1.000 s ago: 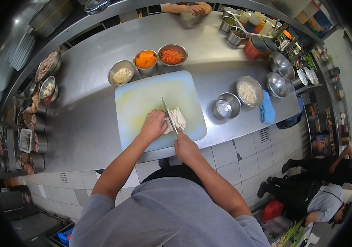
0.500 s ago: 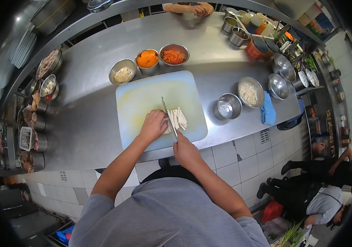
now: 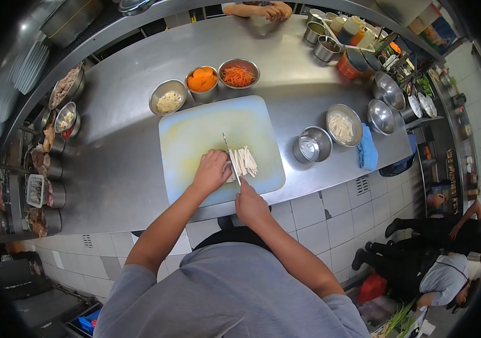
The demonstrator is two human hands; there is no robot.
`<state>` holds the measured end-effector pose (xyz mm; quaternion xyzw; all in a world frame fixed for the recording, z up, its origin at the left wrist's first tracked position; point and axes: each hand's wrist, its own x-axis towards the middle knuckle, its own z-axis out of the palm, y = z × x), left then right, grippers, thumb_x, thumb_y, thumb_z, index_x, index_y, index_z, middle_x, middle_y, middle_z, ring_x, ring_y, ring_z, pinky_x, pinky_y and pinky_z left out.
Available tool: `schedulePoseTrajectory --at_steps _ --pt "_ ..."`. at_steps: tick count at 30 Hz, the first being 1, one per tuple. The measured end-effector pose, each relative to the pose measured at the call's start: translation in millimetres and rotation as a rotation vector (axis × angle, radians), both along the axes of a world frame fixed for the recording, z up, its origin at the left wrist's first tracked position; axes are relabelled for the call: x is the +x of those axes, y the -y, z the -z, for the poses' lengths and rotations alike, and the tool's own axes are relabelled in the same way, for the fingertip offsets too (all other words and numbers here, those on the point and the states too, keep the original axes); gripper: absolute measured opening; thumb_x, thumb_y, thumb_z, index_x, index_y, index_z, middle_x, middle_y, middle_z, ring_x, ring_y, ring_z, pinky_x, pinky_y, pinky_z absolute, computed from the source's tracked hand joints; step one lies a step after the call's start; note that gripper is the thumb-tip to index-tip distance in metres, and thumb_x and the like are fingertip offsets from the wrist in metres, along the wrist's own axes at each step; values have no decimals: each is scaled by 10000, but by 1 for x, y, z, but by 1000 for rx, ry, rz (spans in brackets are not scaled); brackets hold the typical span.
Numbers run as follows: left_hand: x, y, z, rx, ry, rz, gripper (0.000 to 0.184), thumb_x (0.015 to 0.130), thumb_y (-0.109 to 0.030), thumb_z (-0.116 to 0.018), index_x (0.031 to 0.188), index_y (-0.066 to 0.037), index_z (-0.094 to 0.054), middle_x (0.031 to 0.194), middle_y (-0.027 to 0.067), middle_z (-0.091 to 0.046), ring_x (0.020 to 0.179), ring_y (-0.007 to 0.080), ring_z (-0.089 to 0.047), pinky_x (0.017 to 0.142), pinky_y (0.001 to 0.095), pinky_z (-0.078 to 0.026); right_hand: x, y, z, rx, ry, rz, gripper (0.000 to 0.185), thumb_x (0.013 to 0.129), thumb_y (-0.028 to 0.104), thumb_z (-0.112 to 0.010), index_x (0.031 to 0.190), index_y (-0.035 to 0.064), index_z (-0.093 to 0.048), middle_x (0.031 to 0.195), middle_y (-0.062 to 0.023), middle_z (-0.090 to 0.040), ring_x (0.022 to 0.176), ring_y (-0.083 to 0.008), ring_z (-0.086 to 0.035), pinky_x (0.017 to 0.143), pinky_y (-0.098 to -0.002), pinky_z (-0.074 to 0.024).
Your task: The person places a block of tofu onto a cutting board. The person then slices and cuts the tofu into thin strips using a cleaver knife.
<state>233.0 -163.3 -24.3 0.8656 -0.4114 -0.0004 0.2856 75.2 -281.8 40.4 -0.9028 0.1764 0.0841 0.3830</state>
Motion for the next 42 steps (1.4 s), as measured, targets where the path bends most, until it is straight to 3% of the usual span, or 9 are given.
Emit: schedulePoseTrajectory --at_steps 9,21,37,42 --pt "7 -7 3 -130 -84 34 225 878 -134 -715 1074 -56 -636 1092 130 -641 1106 352 -596 945 471 -464 4 6 -22 19 -41 62 535 1034 155 -556 1497 -76 -420 1259 -381 -638 1173 -522 -630 1019 -549 -500" --pt "8 -9 5 -95 -41 48 216 864 -122 -703 1055 -56 -629 1070 139 -629 1098 351 -595 941 468 -467 -5 -5 -34 69 -26 32 526 1034 131 -552 1505 -56 -413 1220 -384 -651 1153 -531 -631 998 -561 -502" --pt "8 -9 6 -88 -5 54 206 880 -136 -701 1057 -62 -629 1054 132 -638 1080 336 -596 910 459 -460 1 -2 4 1 -23 -7 502 1031 148 -556 1462 -78 -436 1193 -372 -660 1129 -517 -647 989 -556 -504" --pt "7 -10 5 -132 -66 29 206 877 -112 -707 1056 -47 -628 1068 139 -638 1102 353 -594 941 467 -466 4 2 -12 24 -39 30 496 1031 160 -563 1455 -69 -446 1197 -367 -659 1135 -517 -643 983 -559 -508"
